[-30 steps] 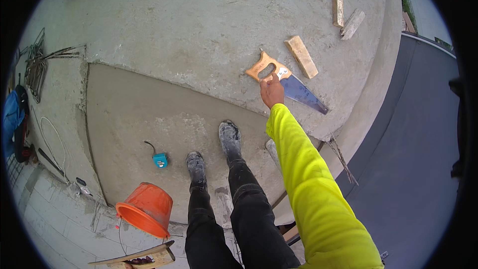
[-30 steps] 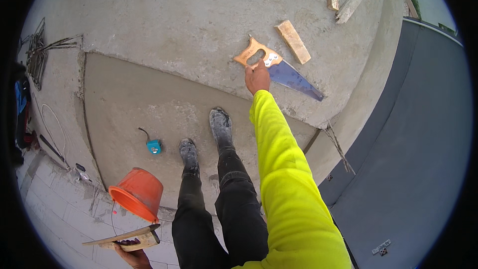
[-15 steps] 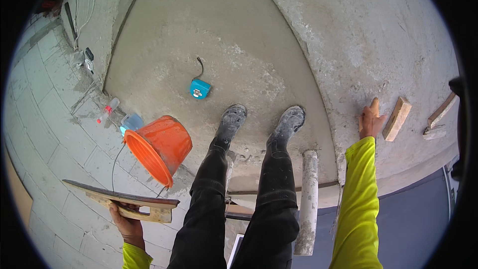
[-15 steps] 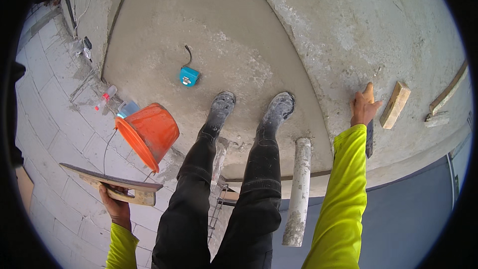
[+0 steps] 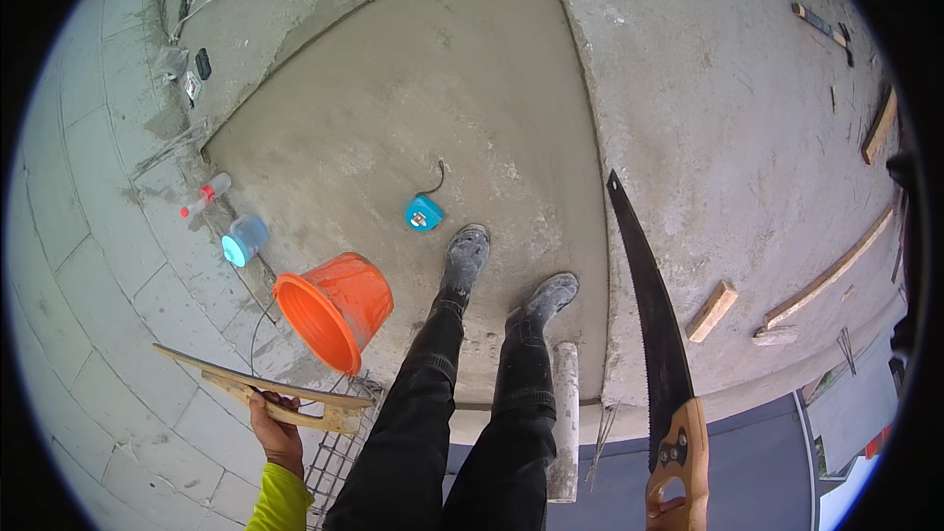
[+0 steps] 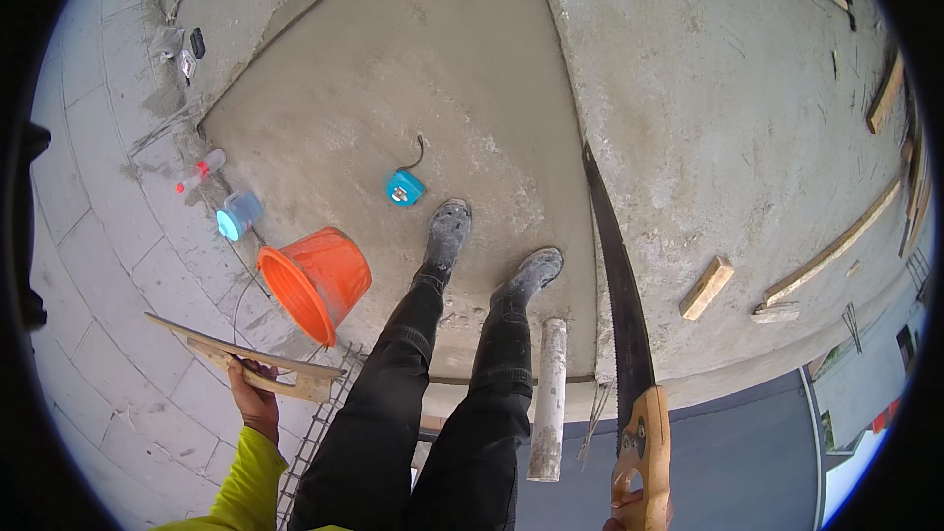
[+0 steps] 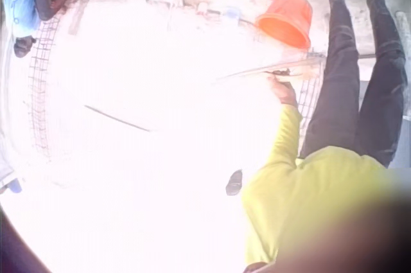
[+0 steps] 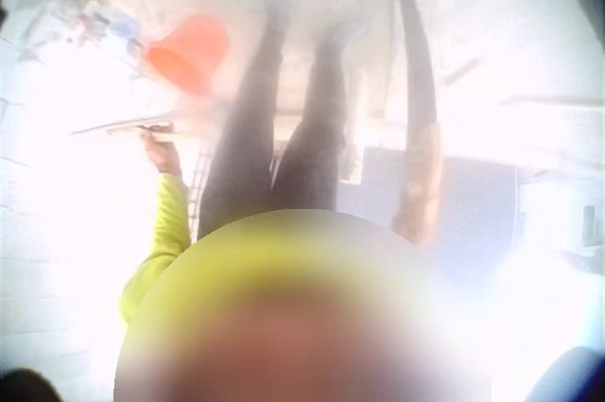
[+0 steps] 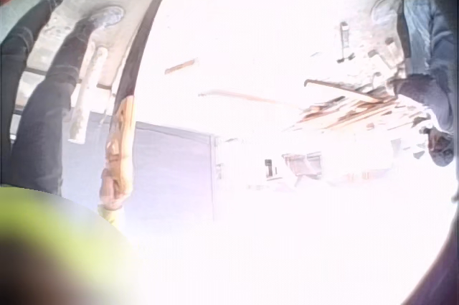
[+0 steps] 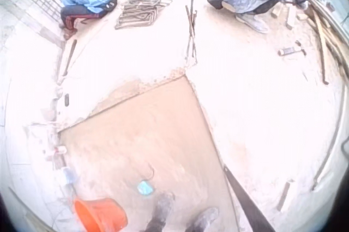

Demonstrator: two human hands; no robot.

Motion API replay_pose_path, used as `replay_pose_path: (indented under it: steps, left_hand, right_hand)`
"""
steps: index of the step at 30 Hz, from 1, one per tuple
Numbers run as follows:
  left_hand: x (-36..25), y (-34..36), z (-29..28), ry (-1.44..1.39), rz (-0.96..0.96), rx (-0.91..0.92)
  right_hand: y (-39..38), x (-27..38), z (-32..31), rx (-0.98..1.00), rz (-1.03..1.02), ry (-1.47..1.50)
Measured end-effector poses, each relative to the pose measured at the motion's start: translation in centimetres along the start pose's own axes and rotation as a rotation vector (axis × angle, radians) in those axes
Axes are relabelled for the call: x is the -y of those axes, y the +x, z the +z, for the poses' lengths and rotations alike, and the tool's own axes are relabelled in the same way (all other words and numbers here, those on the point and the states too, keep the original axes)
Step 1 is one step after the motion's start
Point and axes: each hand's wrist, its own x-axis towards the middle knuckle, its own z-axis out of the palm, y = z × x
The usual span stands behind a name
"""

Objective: The person uses a wooden float to smooth wet concrete on a rooftop slab. They repeatedly draw the float across the surface, occasionally dipping it into a bucket of water to aid the process. The person moves around the area, working on different sections of the concrete.

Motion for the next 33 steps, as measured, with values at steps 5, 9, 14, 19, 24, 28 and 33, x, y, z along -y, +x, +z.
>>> replay_pose_path:
  steps: [5,9,14,19,24,28,33]
  left_hand:
    - [0.0,0.7,-2.5,-0.023,-0.046,-0.098]
    - [0.8,0.8,-3.9,-0.058,-0.034,-0.194]
    - [2.7,1.1,-4.1,-0.049,-0.011,-0.181]
    - [5.5,3.9,-5.0,-0.136,0.006,-0.080]
    - [10.6,10.0,-5.8,-0.175,-0.093,-0.169]
    - [15.2,13.9,-3.8,-0.231,-0.120,-0.158]
    - [18.7,15.9,-0.6,-0.230,-0.140,-0.162]
  right_hand:
    - [13.9,1.0,14.7,0.549,-0.062,0.395]
    - [23.0,-2.4,36.8,0.926,0.032,0.334]
    - [26.4,-4.9,56.7,1.174,0.007,-0.060]
    - [26.6,-8.4,57.0,0.742,-0.608,-0.286]
    - [30.3,-11.0,39.3,0.635,-0.664,-0.580]
    - [31.1,-12.3,22.0,0.491,-0.416,-0.625]
    - [25.7,-11.4,7.9,0.408,-0.231,-0.849]
